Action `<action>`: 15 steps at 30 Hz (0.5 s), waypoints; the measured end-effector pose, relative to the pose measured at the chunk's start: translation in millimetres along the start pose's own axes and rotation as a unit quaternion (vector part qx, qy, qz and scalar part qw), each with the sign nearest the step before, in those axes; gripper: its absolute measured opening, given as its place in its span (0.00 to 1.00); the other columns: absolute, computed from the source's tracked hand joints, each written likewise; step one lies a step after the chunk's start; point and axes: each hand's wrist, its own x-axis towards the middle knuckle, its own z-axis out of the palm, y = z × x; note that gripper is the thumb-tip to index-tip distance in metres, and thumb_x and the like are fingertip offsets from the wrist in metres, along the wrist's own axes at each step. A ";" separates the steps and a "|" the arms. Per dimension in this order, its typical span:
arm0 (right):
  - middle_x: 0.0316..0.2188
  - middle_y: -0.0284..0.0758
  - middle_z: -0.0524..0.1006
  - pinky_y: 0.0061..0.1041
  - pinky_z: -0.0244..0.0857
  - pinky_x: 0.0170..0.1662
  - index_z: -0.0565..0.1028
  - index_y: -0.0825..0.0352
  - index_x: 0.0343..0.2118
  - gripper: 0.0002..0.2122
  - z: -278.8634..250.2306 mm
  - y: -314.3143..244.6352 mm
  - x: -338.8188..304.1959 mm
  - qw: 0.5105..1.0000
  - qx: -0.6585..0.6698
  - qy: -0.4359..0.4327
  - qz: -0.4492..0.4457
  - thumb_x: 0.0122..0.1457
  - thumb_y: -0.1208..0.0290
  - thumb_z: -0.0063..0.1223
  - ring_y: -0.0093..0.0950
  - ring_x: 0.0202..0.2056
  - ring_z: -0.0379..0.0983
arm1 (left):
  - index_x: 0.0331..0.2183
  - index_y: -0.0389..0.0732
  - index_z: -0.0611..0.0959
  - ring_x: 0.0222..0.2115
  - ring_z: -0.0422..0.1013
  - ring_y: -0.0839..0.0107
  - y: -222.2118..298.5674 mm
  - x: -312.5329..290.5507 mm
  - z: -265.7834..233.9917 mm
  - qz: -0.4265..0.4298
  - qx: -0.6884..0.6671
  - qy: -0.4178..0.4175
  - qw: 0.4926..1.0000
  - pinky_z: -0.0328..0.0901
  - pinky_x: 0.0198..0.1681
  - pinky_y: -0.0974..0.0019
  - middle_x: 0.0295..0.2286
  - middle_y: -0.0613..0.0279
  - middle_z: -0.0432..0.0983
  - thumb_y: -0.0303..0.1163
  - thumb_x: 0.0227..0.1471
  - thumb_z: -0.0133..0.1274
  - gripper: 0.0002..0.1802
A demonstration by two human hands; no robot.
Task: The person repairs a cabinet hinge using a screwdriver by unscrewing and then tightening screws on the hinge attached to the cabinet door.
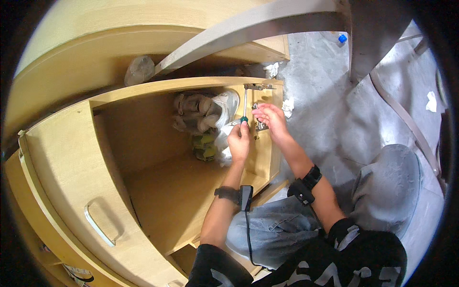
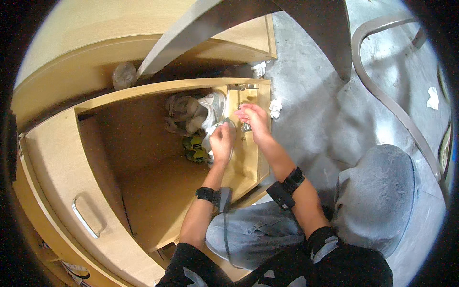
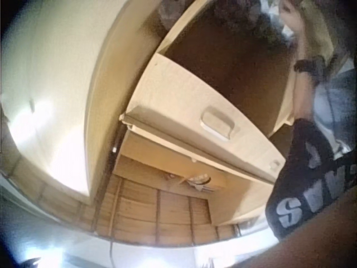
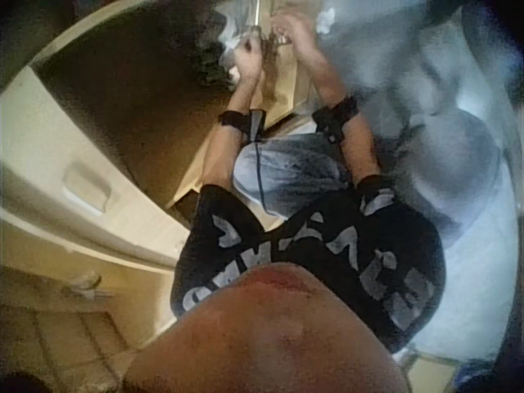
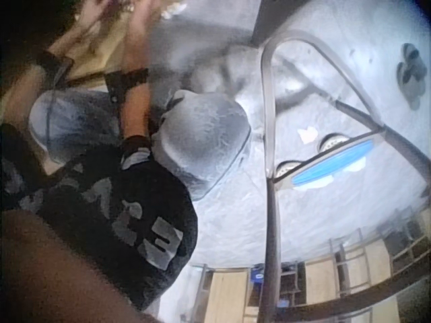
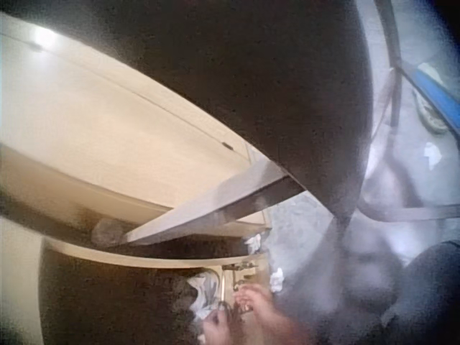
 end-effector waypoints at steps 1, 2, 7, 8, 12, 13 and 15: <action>0.30 0.41 0.77 0.18 0.65 0.37 0.70 0.70 0.37 0.09 9.1 2.2 -2.9 1.000 0.001 -0.005 0.004 0.55 0.71 0.45 0.23 0.31 0.73 | 0.32 0.39 0.73 0.10 0.57 0.80 -13.2 -0.6 -3.7 0.140 0.114 0.059 0.982 0.47 0.09 0.78 0.12 0.67 0.62 0.44 0.55 0.45 0.17; 0.29 0.41 0.77 0.18 0.65 0.36 0.70 0.70 0.36 0.09 2.2 1.8 -0.3 1.000 -0.004 0.009 -0.008 0.55 0.72 0.44 0.23 0.30 0.73 | 0.32 0.39 0.73 0.10 0.57 0.80 -8.1 -2.0 3.6 0.138 0.109 0.050 0.983 0.47 0.09 0.78 0.12 0.67 0.62 0.44 0.55 0.45 0.17; 0.28 0.39 0.77 0.19 0.64 0.34 0.71 0.70 0.35 0.09 -13.9 1.6 2.1 1.000 -0.002 0.003 -0.027 0.54 0.72 0.42 0.24 0.30 0.73 | 0.41 0.41 0.71 0.09 0.53 0.81 20.4 7.1 0.3 -0.294 -0.526 -0.260 0.755 0.45 0.08 0.79 0.16 0.67 0.61 0.50 0.57 0.38 0.22; 0.27 0.38 0.77 0.18 0.64 0.33 0.72 0.70 0.35 0.09 -11.7 0.2 0.4 1.000 0.010 0.012 -0.010 0.54 0.73 0.42 0.23 0.28 0.73 | 0.43 0.41 0.70 0.09 0.50 0.81 20.8 8.7 -0.2 -0.326 -0.451 -0.257 0.790 0.45 0.07 0.80 0.13 0.69 0.57 0.52 0.58 0.34 0.25; 0.24 0.38 0.76 0.17 0.64 0.30 0.72 0.71 0.33 0.08 0.7 -4.9 -0.7 0.999 -0.005 0.032 -0.007 0.52 0.76 0.42 0.22 0.25 0.71 | 0.36 0.38 0.77 0.10 0.62 0.71 -24.9 12.8 4.2 0.108 0.164 0.032 0.980 0.61 0.16 0.68 0.17 0.65 0.70 0.47 0.56 0.42 0.21; 0.24 0.38 0.76 0.16 0.64 0.30 0.72 0.71 0.33 0.08 0.9 -6.3 -2.2 0.999 -0.014 0.033 -0.018 0.52 0.77 0.42 0.22 0.24 0.71 | 0.33 0.40 0.76 0.11 0.62 0.73 -29.4 11.4 1.8 0.102 0.122 0.025 0.987 0.59 0.15 0.71 0.17 0.66 0.69 0.44 0.55 0.43 0.18; 0.23 0.35 0.76 0.15 0.62 0.29 0.73 0.70 0.32 0.08 8.9 -4.5 -5.0 0.999 0.018 0.033 -0.016 0.51 0.76 0.43 0.20 0.24 0.70 | 0.28 0.43 0.74 0.11 0.61 0.77 -28.1 12.1 -5.3 0.095 0.038 0.022 0.994 0.54 0.14 0.76 0.17 0.68 0.69 0.39 0.55 0.45 0.11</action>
